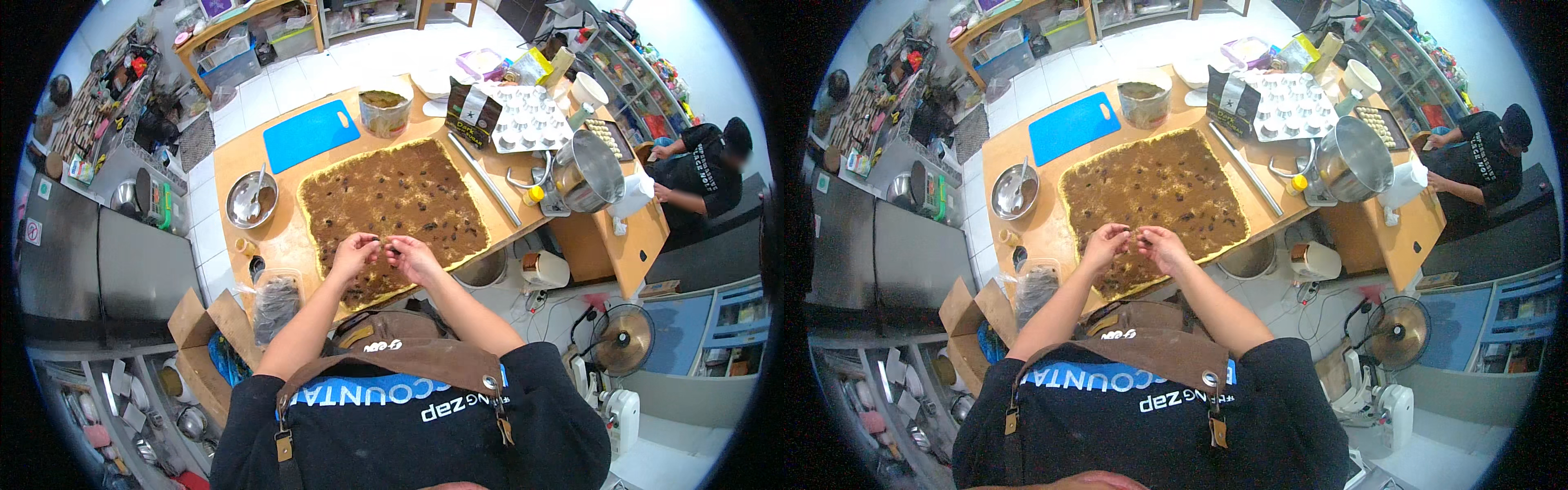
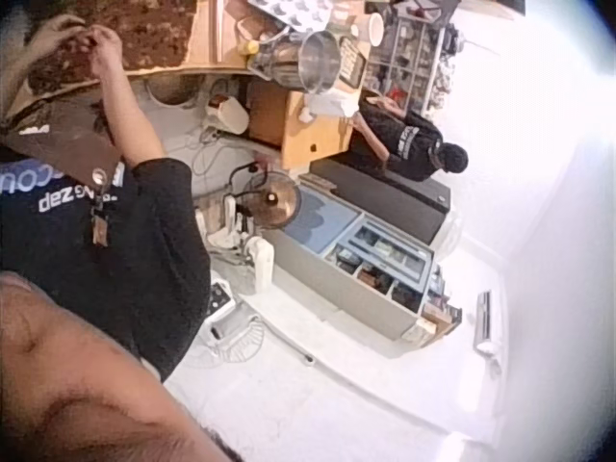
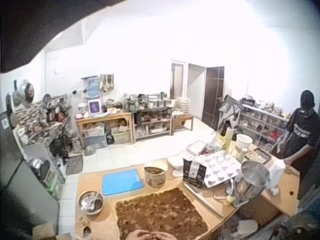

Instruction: The person adds raisins by hand from a plastic bag onto a sheet of dough covered in cinnamon sugar, distributing them across the surface.

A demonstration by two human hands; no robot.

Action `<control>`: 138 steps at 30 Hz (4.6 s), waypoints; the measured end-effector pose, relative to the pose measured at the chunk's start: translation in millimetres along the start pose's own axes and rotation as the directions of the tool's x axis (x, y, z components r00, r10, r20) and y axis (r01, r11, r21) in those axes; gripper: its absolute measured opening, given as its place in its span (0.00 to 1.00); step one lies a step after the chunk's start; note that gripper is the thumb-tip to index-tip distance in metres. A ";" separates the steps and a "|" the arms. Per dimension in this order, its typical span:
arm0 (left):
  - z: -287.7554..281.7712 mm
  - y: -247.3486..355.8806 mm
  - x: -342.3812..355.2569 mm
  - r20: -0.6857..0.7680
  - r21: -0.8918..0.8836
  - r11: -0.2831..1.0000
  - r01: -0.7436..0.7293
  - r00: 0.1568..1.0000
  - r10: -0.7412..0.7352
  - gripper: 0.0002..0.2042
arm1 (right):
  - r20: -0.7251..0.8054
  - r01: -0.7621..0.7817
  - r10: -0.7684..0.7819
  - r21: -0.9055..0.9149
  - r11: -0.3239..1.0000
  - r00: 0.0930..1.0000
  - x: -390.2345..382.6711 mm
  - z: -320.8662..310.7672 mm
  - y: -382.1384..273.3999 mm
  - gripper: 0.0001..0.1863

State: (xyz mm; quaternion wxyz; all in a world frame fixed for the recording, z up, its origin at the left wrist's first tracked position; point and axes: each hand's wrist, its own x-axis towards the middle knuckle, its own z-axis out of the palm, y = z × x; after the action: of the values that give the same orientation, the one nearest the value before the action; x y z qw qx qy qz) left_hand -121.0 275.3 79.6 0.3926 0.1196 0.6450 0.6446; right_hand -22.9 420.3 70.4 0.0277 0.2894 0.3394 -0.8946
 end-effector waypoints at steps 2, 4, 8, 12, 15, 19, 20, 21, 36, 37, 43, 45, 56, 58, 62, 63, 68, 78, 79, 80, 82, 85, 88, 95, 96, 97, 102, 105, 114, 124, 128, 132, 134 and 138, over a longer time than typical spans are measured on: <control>0.0 -0.1 6.9 -0.064 -0.143 0.984 0.104 0.991 -0.114 0.10 | -0.081 0.106 -0.128 -0.232 0.967 0.988 0.7 -13.2 -16.0 0.10; -12.1 -0.7 20.1 -0.081 -0.133 0.991 0.031 0.996 -0.042 0.09 | -0.101 0.174 -0.212 -0.298 0.939 0.972 1.2 -25.7 -24.8 0.09; -33.8 8.9 43.5 -0.163 -0.117 0.993 0.010 0.986 -0.029 0.09 | -0.052 0.091 -0.112 -0.311 0.946 0.992 -4.6 -36.5 -32.3 0.08; -37.2 36.7 69.7 -0.274 0.175 0.984 0.033 0.962 0.016 0.12 | -0.069 0.105 -0.132 -0.309 0.945 0.989 -3.6 -47.1 -23.0 0.07; -47.0 39.6 84.5 -0.260 0.387 0.916 0.104 0.966 0.000 0.18 | -0.071 0.113 -0.137 -0.272 0.956 0.988 -3.8 -44.4 -24.3 0.06; -64.7 36.1 98.9 -0.208 0.404 0.905 0.130 0.977 -0.048 0.21 | -0.056 0.114 -0.131 -0.237 0.965 0.990 -3.2 -38.9 -28.0 0.05; -68.4 35.2 99.1 -0.208 0.364 0.927 0.092 0.978 -0.016 0.22 | -0.046 0.114 -0.128 -0.236 0.965 0.991 -2.5 -37.3 -28.1 0.05; -69.3 35.3 100.5 -0.204 0.323 0.945 0.052 0.979 0.016 0.24 | -0.045 0.114 -0.128 -0.236 0.965 0.991 -0.6 -37.7 -28.6 0.05; 21.1 26.1 28.8 0.137 -0.387 0.891 0.237 0.970 -0.199 0.11 | 0.333 0.422 -0.405 -0.894 0.154 0.852 7.9 27.0 -62.9 0.12; 14.8 27.3 29.6 0.105 -0.376 0.900 0.223 0.975 -0.197 0.10 | 0.362 0.442 -0.378 -0.884 0.150 0.852 8.9 30.5 -61.4 0.14; -9.4 29.7 39.9 -0.171 0.161 0.987 0.016 0.985 0.012 0.08 | 0.306 0.462 -0.507 -0.861 0.214 0.806 24.2 28.4 -53.2 0.13; -10.6 25.8 33.2 -0.162 0.535 0.840 -0.086 0.966 0.202 0.09 | 0.289 0.427 -0.545 -0.893 0.143 0.787 25.3 27.5 -53.6 0.11; 4.5 29.3 29.1 0.125 -0.373 0.911 0.178 0.982 -0.141 0.09 | 0.355 0.482 -0.560 -0.872 0.091 0.749 8.8 38.7 -53.6 0.13; 2.8 33.3 30.0 0.093 -0.317 0.936 0.154 0.987 -0.130 0.09 | 0.429 0.536 -0.585 -0.844 0.011 0.688 4.8 42.0 -51.3 0.14; 4.8 41.3 28.3 0.124 -0.233 0.964 0.129 0.987 -0.102 0.09 | 0.406 0.454 -0.607 -0.887 -0.082 0.683 -7.3 50.7 -52.2 0.11; 3.6 40.2 29.6 0.142 -0.214 0.969 0.125 0.985 -0.096 0.09 | 0.372 0.434 -0.613 -0.899 -0.052 0.697 -6.1 51.4 -51.3 0.10; -7.2 33.7 33.4 0.114 -0.218 0.971 0.101 0.990 -0.078 0.07 | 0.268 0.443 -0.585 -0.879 0.177 0.766 -7.9 46.9 -48.5 0.10; -36.6 36.7 35.3 0.061 0.782 0.582 -0.221 0.957 0.282 0.09 | 0.077 0.385 -0.560 -0.802 0.457 0.825 7.8 16.8 -16.3 0.08; -38.6 32.5 36.2 0.061 0.782 0.582 -0.223 0.957 0.284 0.09 | 0.095 0.404 -0.564 -0.795 0.453 0.820 7.8 19.0 -15.1 0.08; -39.2 28.5 37.1 0.106 0.817 0.505 -0.280 0.933 0.345 0.11 | 0.097 0.405 -0.565 -0.795 0.451 0.819 7.8 20.4 -15.3 0.08; -36.5 29.2 36.6 0.158 0.845 0.420 -0.332 0.904 0.397 0.13 | 0.172 0.443 -0.585 -0.822 0.358 0.793 5.4 25.4 -16.3 0.08; -15.9 40.0 27.1 0.344 0.215 0.977 0.012 0.935 -0.087 0.14 | 0.295 0.518 -0.665 -0.840 0.162 0.686 -2.5 37.0 -21.4 0.08; -10.8 44.3 22.3 0.334 0.069 0.992 0.103 0.935 -0.120 0.10 | 0.327 0.471 -0.637 -0.880 0.065 0.698 -9.8 46.5 -30.4 0.08; -13.6 36.0 17.2 0.352 -0.077 0.980 0.183 0.925 -0.145 0.07 | 0.179 0.493 -0.486 -0.569 0.658 0.856 -0.9 23.0 -7.3 0.10; -13.1 33.4 16.3 0.353 -0.077 0.979 0.187 0.924 -0.149 0.07 | 0.145 0.470 -0.467 -0.512 0.719 0.872 -1.7 22.4 -4.7 0.10; -12.1 30.9 15.5 0.312 -0.062 0.979 0.195 0.935 -0.167 0.06 | 0.112 0.446 -0.446 -0.450 0.774 0.888 -3.2 21.4 -2.4 0.10; -12.6 3.5 7.1 0.214 0.088 0.991 0.104 0.969 -0.121 0.06 | -0.006 0.314 -0.374 -0.530 0.787 0.927 -19.8 13.2 5.8 0.10; -15.3 -13.8 0.0 0.166 0.479 0.871 -0.108 0.986 0.031 0.08 | -0.004 0.275 -0.398 -0.718 0.640 0.917 -19.1 -13.9 21.5 0.08; -1.4 -14.0 -16.0 0.295 0.825 0.483 -0.293 0.953 0.074 0.09 | 0.005 0.186 -0.378 -0.878 0.442 0.926 -27.4 -36.5 28.5 0.07; 0.5 -22.1 -14.1 0.343 0.903 0.166 -0.397 0.897 0.279 0.11 | 0.097 0.228 -0.415 -0.933 0.279 0.905 -30.8 -63.7 6.9 0.10; -1.5 -20.0 -16.9 0.283 0.883 0.240 -0.403 0.866 0.412 0.12 | -0.024 0.177 -0.529 -0.928 0.326 0.848 -31.9 -102.6 -27.8 0.11; -15.6 -15.7 -24.4 0.182 0.896 0.281 -0.345 0.860 0.476 0.11 | -0.095 0.107 -0.582 -0.947 0.304 0.807 -37.5 -123.8 -56.6 0.11; -34.6 -17.5 -31.8 0.106 0.890 0.310 -0.333 0.815 0.570 0.11 | -0.051 0.108 -0.601 -0.968 0.226 0.797 -38.6 -134.5 -63.7 0.11; -86.2 -0.8 -53.8 -0.054 0.967 0.216 -0.132 0.725 0.687 0.11 | -0.070 0.146 -0.682 -0.956 0.255 0.728 -33.0 -153.1 -74.6 0.08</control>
State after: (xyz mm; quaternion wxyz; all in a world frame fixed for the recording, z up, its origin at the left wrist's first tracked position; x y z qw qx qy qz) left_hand -142.0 176.1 85.9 -0.1145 0.3284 0.9029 0.2527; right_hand 62.6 568.1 40.1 -0.1507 0.3292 0.8294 -0.4254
